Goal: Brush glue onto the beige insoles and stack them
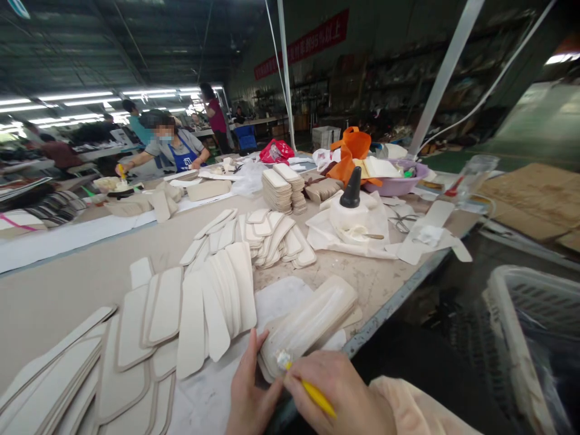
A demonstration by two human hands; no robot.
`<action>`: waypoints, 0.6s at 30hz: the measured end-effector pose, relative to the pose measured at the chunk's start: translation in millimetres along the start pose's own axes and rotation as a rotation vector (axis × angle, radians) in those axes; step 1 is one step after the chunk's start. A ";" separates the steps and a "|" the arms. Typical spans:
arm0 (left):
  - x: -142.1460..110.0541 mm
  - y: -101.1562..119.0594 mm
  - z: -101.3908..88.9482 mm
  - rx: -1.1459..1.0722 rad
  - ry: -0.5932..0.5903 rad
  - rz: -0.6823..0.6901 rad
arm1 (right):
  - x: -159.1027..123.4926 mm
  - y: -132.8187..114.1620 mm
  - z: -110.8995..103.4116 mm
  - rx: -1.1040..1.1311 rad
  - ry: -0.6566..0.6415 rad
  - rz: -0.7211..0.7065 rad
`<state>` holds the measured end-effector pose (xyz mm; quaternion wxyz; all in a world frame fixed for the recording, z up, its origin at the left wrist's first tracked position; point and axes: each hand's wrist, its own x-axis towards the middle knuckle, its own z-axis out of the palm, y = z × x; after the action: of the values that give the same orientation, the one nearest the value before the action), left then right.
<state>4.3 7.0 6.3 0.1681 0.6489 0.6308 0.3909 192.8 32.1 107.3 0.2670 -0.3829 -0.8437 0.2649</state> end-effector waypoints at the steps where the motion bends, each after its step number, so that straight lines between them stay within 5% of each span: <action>1: -0.1 1.0 0.0 0.001 0.010 0.000 | 2.1 -0.2 0.9 0.118 -0.007 0.050; 5: -0.5 5.3 -0.7 0.035 0.005 -0.010 | 10.4 26.2 -5.0 0.453 0.037 0.305; 9: 0.0 6.8 -1.8 0.070 -0.005 -0.004 | 16.1 79.1 -33.2 0.418 0.204 0.584; 13: 1.1 5.2 -2.1 0.130 0.001 0.019 | 13.8 117.8 -71.8 0.169 0.397 0.578; 18: 0.6 2.1 -2.1 0.189 0.006 0.066 | 0.8 121.8 -90.0 0.163 0.630 0.455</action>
<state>4.3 6.6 9.3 0.0911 0.6810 0.6438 0.3369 312.6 123.5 92.7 0.4768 -0.6003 -0.5902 0.2529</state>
